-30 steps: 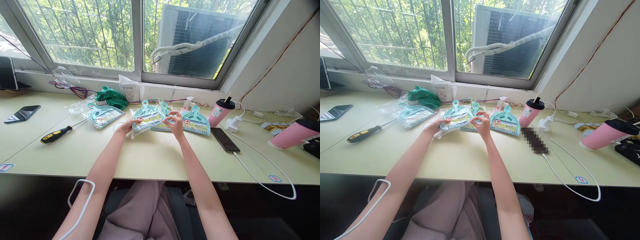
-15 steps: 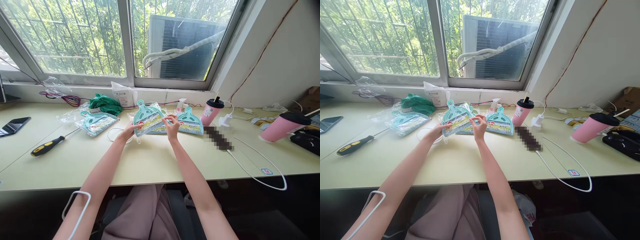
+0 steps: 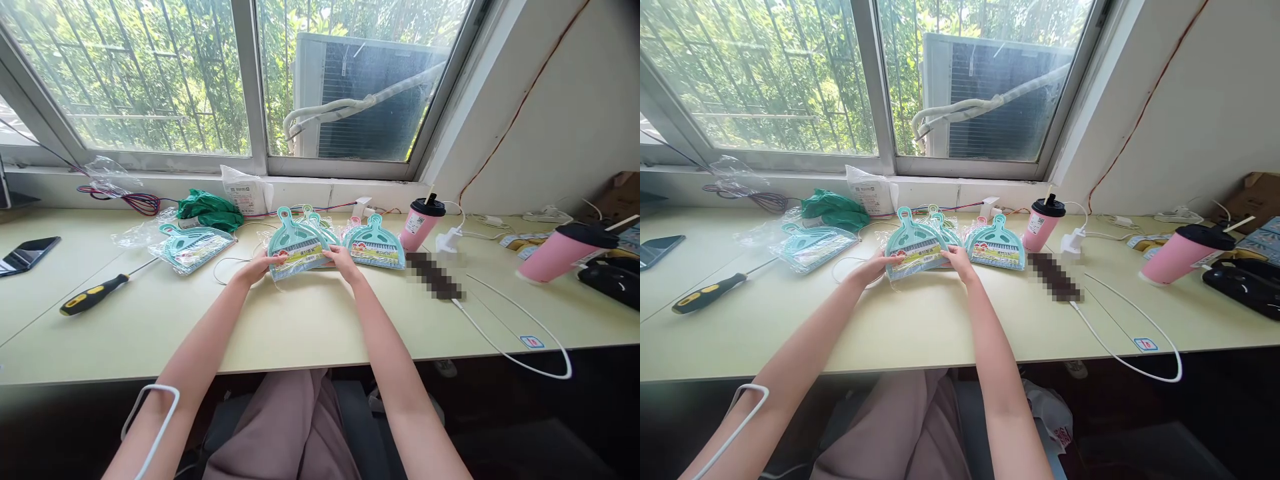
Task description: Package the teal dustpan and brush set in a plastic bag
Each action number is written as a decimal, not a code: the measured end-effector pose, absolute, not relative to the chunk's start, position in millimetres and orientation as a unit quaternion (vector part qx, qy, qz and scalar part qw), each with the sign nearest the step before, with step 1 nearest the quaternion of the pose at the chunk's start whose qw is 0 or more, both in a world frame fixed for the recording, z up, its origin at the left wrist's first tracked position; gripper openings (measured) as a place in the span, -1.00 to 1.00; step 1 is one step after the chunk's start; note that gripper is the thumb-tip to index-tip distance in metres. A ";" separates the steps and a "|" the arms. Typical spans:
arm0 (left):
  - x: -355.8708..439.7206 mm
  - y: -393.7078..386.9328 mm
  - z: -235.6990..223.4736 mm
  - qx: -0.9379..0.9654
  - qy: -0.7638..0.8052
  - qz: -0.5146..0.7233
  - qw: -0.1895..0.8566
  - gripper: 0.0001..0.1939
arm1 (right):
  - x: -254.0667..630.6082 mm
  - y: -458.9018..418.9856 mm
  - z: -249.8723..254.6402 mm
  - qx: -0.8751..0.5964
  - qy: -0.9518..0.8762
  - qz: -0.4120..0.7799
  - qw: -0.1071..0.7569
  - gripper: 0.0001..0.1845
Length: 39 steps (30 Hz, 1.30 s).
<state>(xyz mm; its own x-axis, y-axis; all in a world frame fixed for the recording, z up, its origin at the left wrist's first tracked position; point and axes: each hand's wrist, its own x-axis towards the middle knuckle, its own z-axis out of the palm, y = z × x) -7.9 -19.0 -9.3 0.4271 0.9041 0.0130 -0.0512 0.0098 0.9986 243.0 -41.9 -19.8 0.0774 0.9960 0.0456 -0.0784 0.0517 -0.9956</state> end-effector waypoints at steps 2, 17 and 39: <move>-9.0 -19.6 -8.5 0.591 0.372 0.376 0.609 -0.30 | 246.4 -41.0 -20.8 -0.469 -0.471 0.529 0.527 -0.70; 22.3 -27.0 -10.2 0.752 0.317 0.447 0.366 0.09 | 263.1 -31.8 -24.6 -0.477 -0.287 0.438 0.706 -0.89; 32.5 -32.8 -9.5 0.516 0.470 0.664 0.269 -0.61 | 237.2 -39.3 -23.4 -0.432 -0.417 0.439 0.668 -0.65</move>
<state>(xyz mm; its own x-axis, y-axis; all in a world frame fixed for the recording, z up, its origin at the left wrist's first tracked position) 32.5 -32.8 -9.5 -0.3237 0.8415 0.4325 0.1267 -0.4145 0.9012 237.2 -39.3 -23.4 0.2661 0.9473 0.1781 -0.2270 0.2411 -0.9436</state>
